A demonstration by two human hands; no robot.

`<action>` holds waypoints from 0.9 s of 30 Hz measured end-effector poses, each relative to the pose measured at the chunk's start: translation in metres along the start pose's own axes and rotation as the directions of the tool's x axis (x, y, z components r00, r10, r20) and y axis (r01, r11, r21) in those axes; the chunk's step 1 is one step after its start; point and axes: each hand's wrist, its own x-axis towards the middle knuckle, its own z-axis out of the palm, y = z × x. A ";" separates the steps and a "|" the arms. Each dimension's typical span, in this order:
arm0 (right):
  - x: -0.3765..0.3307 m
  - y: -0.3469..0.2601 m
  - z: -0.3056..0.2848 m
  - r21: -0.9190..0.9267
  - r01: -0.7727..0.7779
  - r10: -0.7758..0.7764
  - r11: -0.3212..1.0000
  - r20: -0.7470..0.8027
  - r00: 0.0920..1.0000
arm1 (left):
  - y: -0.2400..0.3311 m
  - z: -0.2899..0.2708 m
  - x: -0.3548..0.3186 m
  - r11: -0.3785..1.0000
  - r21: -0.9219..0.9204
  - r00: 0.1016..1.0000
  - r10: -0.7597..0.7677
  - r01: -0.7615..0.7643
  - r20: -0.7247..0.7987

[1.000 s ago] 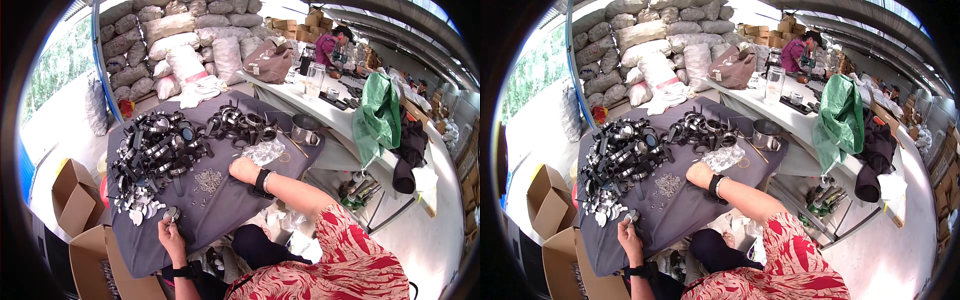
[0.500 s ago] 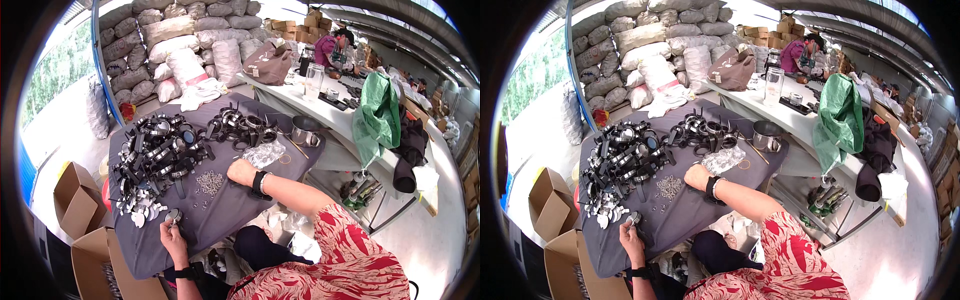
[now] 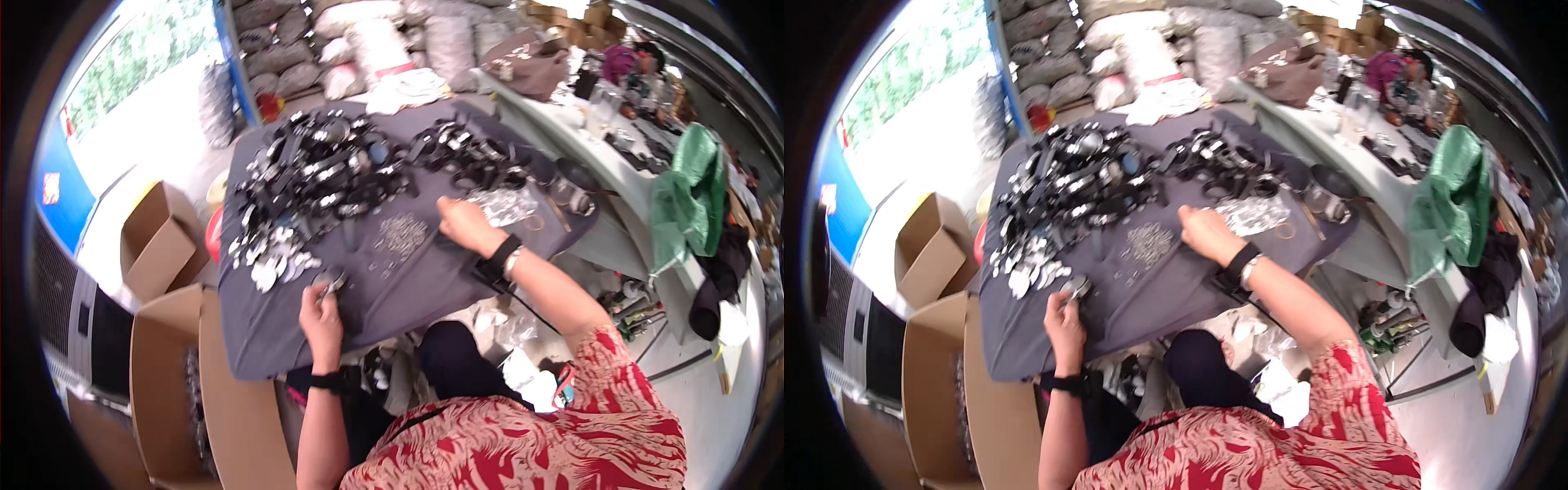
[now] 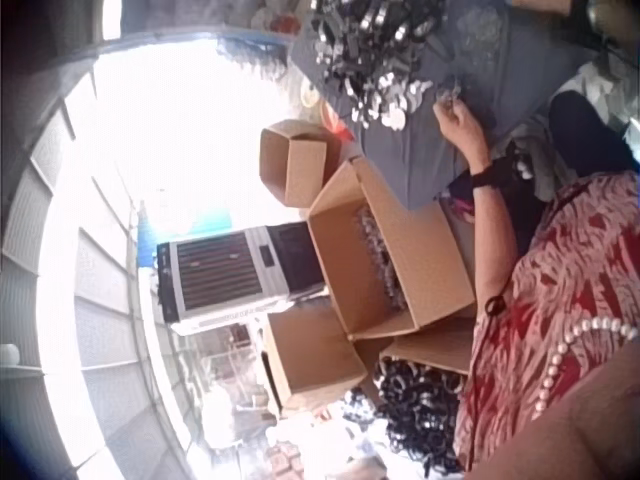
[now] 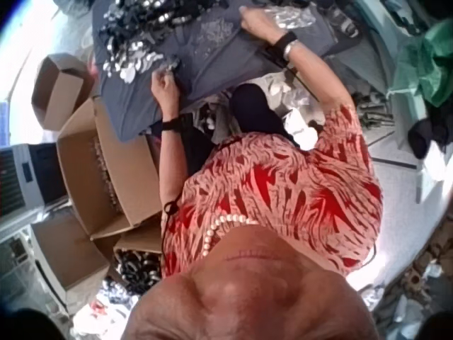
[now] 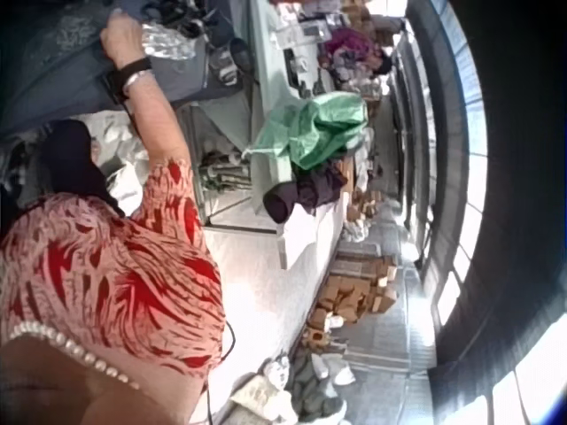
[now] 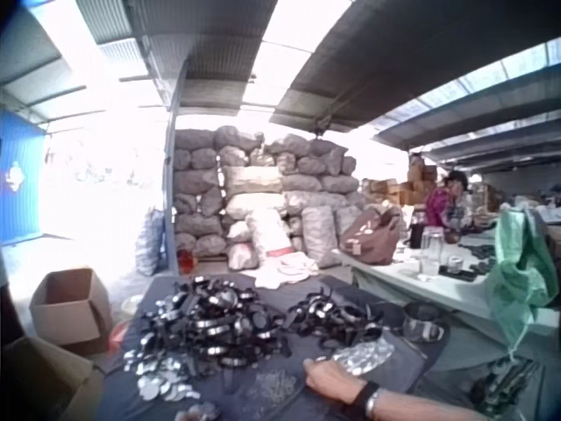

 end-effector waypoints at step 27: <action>-0.002 -0.179 0.045 0.914 -0.326 -0.020 0.241 0.340 0.940 | 0.003 0.002 -0.002 0.990 0.105 0.991 0.100 -0.091 -0.086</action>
